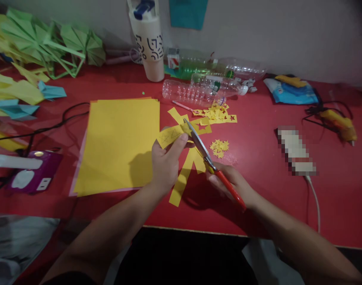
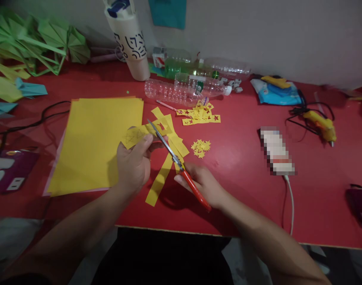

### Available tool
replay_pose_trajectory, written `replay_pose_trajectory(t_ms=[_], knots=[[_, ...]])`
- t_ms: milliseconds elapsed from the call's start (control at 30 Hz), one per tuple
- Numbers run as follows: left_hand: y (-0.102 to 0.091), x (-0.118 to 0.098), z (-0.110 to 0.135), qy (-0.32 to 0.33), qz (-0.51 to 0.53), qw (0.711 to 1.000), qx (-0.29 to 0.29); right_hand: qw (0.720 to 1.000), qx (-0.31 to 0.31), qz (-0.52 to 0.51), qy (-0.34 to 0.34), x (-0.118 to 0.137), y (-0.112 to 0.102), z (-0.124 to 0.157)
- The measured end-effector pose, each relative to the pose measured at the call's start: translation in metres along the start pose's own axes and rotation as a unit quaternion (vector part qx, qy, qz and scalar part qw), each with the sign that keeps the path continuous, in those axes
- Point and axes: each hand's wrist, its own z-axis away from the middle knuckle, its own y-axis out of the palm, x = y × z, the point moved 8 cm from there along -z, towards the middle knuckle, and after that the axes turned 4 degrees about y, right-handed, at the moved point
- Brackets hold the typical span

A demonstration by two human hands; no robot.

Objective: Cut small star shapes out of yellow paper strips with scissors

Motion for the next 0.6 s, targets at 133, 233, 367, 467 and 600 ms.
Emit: replay_pose_trajectory(t_ms=[133,233,367,467,600], knots=[[0.0,-0.001,0.001,-0.003,0.004,1.0,-0.002,1.0,-0.006,-0.005,0.015,-0.002,0.0,0.0],[-0.002,-0.003,0.0,-0.001,0.0,1.0,-0.015,1.0,-0.012,-0.01,0.02,-0.004,-0.001,0.001],[-0.006,-0.007,-0.006,0.009,-0.023,1.0,-0.019,1.0,-0.014,-0.014,0.02,-0.005,-0.002,0.002],[-0.006,-0.009,-0.011,0.012,-0.028,1.0,-0.002,0.999,-0.012,-0.016,0.026,-0.006,-0.002,0.002],[-0.005,-0.012,-0.016,0.012,-0.017,1.0,0.013,0.999,-0.002,-0.014,0.029,-0.005,-0.002,0.0]])
